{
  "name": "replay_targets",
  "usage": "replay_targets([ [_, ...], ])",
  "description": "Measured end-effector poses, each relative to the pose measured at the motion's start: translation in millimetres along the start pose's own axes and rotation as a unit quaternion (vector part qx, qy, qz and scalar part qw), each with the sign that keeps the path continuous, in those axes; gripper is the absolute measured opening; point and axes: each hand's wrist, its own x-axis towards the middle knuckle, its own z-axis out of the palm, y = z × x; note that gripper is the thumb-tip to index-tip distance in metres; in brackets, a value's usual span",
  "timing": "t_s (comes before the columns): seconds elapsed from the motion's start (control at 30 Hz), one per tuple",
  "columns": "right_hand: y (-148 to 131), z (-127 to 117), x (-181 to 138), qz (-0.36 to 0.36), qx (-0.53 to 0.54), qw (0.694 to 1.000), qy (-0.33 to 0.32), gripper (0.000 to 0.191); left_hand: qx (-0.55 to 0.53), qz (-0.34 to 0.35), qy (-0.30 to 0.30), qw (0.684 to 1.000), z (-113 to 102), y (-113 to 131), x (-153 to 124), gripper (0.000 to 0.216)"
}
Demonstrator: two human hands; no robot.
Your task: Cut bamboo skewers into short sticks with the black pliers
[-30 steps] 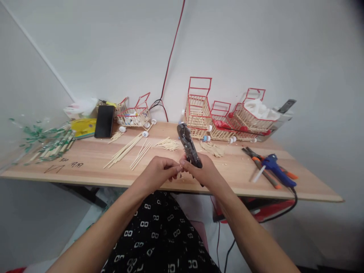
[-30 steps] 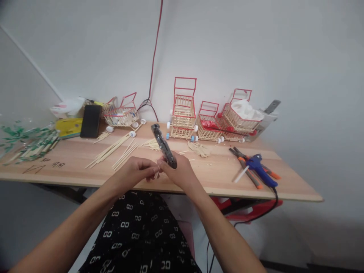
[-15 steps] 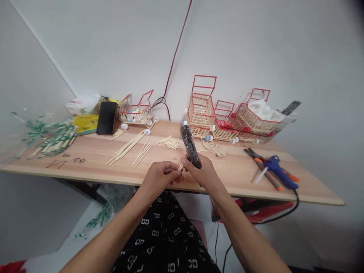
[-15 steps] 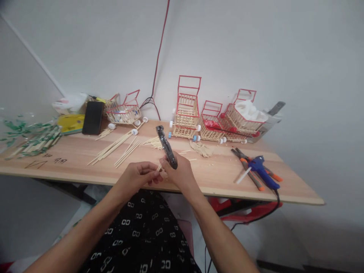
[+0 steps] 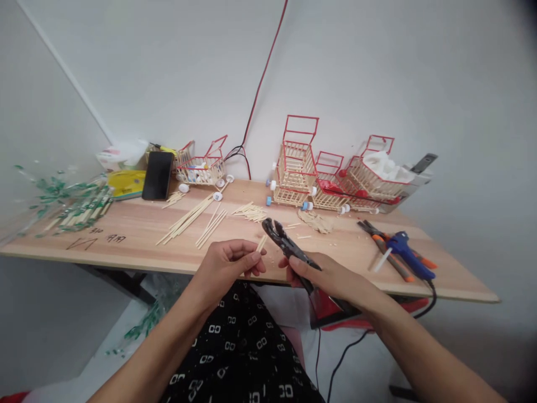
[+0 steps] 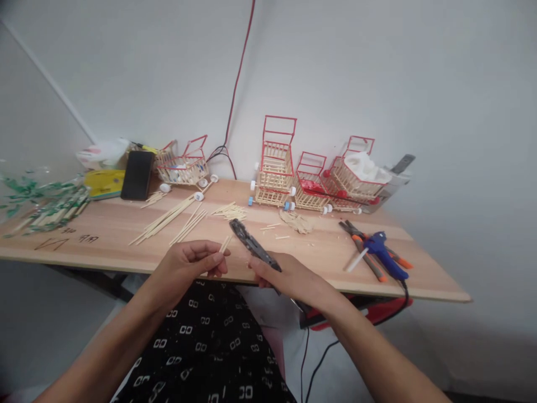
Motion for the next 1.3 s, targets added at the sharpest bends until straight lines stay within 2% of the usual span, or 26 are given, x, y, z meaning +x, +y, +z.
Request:
replay_targets([
  [0.1, -6, 0, -5, -0.022, -0.045, 0.999, -0.006, 0.053, -0.008, 0.001, -0.01, 1.0, 2, 0, 0, 0.018],
  [0.27, -10, 1, -6, -0.02, -0.053, 0.998, -0.003, 0.052, -0.008, -0.004, -0.019, 1.0, 5, 1, 2, 0.018],
  [0.57, -13, 3, -8, 0.0, -0.116, 0.993, 0.037, 0.05, -0.019, -0.011, -0.018, 1.0, 7, 2, 2, 0.019],
  [0.73, -12, 3, -8, -0.018, -0.139, 0.987, 0.078, 0.045, -0.02, -0.027, -0.017, 0.999, 7, 1, 2, 0.023],
  [0.9, -8, 2, -9, -0.028, -0.137, 0.986, 0.092, 0.041, -0.026, -0.044, -0.007, 0.999, 12, -1, 2, 0.024],
  [1.13, 4, 3, -11, -0.038, -0.143, 0.985, 0.086, 0.035, -0.061, -0.056, -0.015, 0.996, 19, -14, 1, 0.023],
  [1.3, 12, 3, -14, -0.032, -0.178, 0.981, 0.068, 0.041, -0.08, -0.067, -0.024, 0.994, 23, -22, 0, 0.025],
])
